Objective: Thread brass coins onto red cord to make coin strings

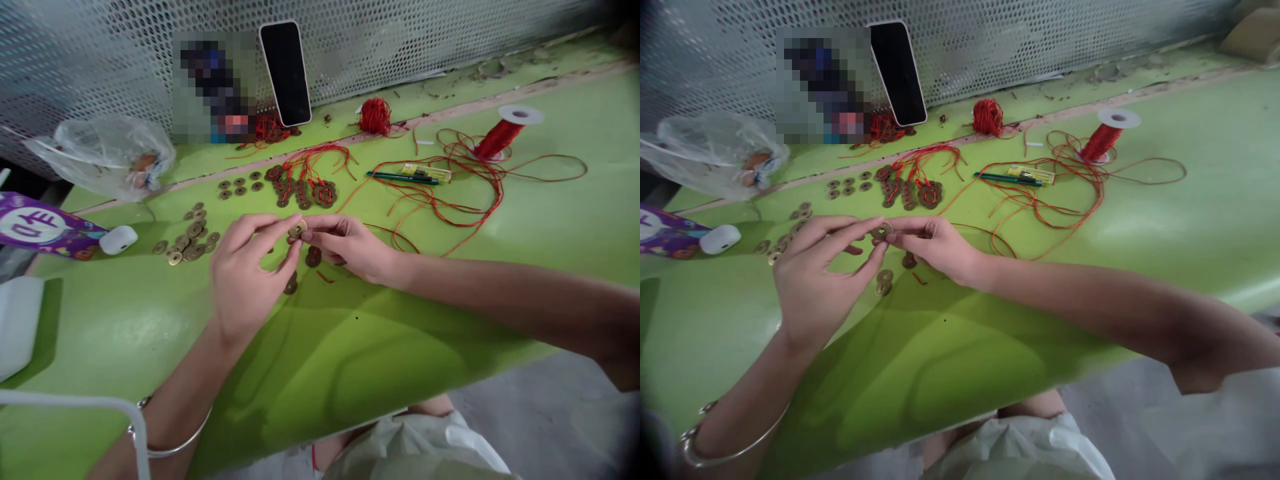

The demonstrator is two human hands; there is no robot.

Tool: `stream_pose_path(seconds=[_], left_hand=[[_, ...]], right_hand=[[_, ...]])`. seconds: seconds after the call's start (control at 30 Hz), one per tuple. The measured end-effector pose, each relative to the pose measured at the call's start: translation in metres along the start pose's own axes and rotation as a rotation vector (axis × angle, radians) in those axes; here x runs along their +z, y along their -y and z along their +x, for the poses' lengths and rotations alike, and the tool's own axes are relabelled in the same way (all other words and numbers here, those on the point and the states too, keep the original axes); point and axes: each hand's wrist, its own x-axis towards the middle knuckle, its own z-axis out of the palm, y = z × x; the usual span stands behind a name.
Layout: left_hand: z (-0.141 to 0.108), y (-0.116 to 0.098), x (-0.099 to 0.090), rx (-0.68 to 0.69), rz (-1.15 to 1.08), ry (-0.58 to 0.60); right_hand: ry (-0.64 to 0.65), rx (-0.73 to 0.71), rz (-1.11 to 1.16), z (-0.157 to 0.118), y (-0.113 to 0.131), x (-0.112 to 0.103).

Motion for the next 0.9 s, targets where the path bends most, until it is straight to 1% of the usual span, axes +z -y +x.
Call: stream_pose_path(seconds=[0.1, 0.2, 0.33, 0.53, 0.7, 0.9], left_hand=[[-0.0001, 0.0001, -0.0006, -0.002, -0.005, -0.003], [0.0004, 0.0010, -0.0009, -0.031, -0.036, -0.021], [0.0021, 0.0029, -0.0019, -0.039, -0.140, -0.034], [0.0039, 0.0027, -0.0050, -0.001, -0.202, 0.018], [0.0043, 0.0022, -0.0053, 0.003, -0.224, 0.025], [0.0046, 0.0021, -0.0046, -0.003, -0.231, 0.049]], right_hand=[[0.016, 0.000, -0.005, -0.0007, 0.0001, -0.0006], [0.028, 0.048, 0.017, -0.0018, 0.0021, -0.0006], [0.037, 0.132, 0.148, -0.0024, 0.0066, 0.0003], [0.069, 0.207, 0.336, -0.0015, 0.0069, 0.0007], [0.105, 0.187, 0.399, -0.0014, 0.0052, 0.0001], [0.112, 0.208, 0.390, -0.0004, 0.0058, -0.0010]])
